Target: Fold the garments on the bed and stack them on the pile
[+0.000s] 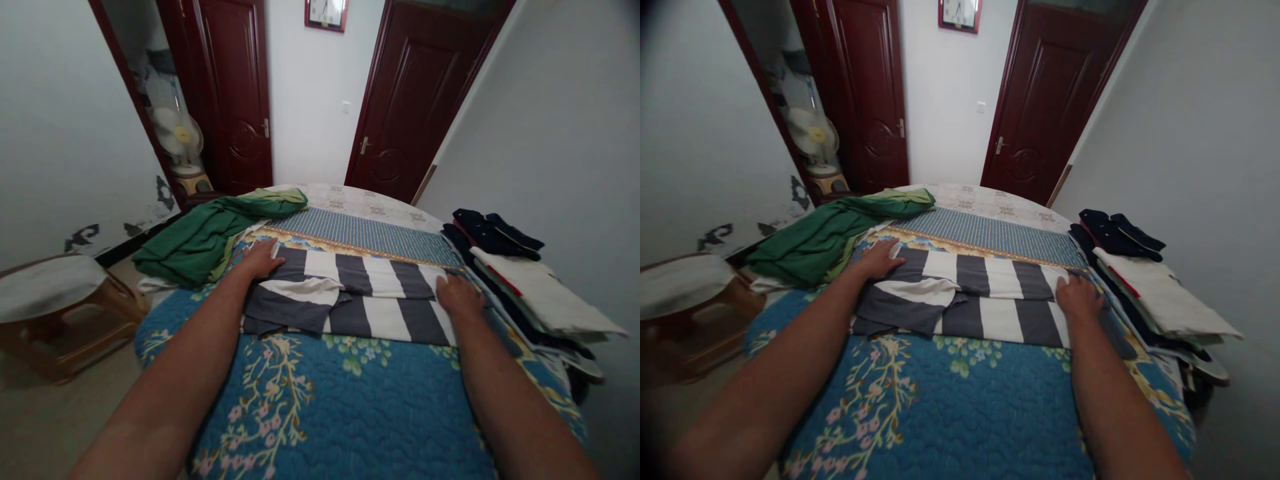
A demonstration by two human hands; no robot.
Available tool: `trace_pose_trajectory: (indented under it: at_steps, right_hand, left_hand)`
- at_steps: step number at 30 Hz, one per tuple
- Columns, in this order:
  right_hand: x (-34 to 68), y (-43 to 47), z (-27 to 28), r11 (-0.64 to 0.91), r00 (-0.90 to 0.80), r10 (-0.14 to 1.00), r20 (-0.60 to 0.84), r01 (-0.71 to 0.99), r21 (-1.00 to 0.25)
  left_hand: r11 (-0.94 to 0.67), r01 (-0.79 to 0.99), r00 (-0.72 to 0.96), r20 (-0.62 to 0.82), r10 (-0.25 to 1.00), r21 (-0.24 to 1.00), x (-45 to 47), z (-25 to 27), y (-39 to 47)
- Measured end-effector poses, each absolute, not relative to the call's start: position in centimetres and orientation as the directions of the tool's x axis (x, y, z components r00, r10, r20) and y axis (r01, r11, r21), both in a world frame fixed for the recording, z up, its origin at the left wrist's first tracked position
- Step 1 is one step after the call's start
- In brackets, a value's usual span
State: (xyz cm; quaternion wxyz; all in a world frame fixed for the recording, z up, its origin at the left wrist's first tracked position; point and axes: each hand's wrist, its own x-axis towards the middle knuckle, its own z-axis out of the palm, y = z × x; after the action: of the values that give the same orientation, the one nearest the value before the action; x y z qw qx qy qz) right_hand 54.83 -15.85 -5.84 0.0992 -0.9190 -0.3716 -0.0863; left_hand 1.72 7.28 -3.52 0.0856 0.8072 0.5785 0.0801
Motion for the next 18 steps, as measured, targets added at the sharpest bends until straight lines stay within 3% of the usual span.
trace_pose_trajectory:
  at_steps: [3, 5, 7, 10, 12, 15, 18]
  right_hand:
    - [52.6, -16.0, -5.4, -0.601, 0.601, 0.68, 0.419, 0.785, -0.15]
    - [48.8, -15.8, -4.7, -0.316, 0.347, 0.762, 0.546, 0.936, -0.154]
    - [43.5, -15.9, -4.0, 0.068, 0.035, 0.798, 0.602, 0.987, -0.147]
    - [34.9, -16.9, -3.2, 0.493, -0.37, 0.787, 0.494, 0.858, -0.143]
    - [30.3, -17.6, -3.0, 0.582, -0.484, 0.778, 0.4, 0.796, -0.169]
    - [26.7, -17.8, -3.3, 0.537, -0.452, 0.818, 0.355, 0.822, -0.19]
    - [26.1, -17.3, -3.6, 0.512, -0.4, 0.826, 0.398, 0.828, -0.231]
  left_hand:
    - [-0.385, 0.87, 0.352, 0.158, 0.922, 0.309, 0.6, -2.3, 5.6]
    - [-0.466, 0.792, 0.412, 0.218, 0.885, 0.394, 0.0, -1.4, 4.1]
    - [-0.528, 0.688, 0.48, 0.233, 0.846, 0.498, -0.3, -0.9, 2.5]
    - [-0.553, 0.584, 0.548, 0.215, 0.808, 0.594, -0.5, -1.1, 0.5]
    - [-0.553, 0.565, 0.562, 0.205, 0.801, 0.613, -0.5, -1.7, -0.4]
    - [-0.549, 0.566, 0.543, 0.223, 0.81, 0.615, -0.5, -2.3, -1.0]
    - [-0.537, 0.584, 0.524, 0.223, 0.822, 0.609, -0.6, -2.3, -1.1]
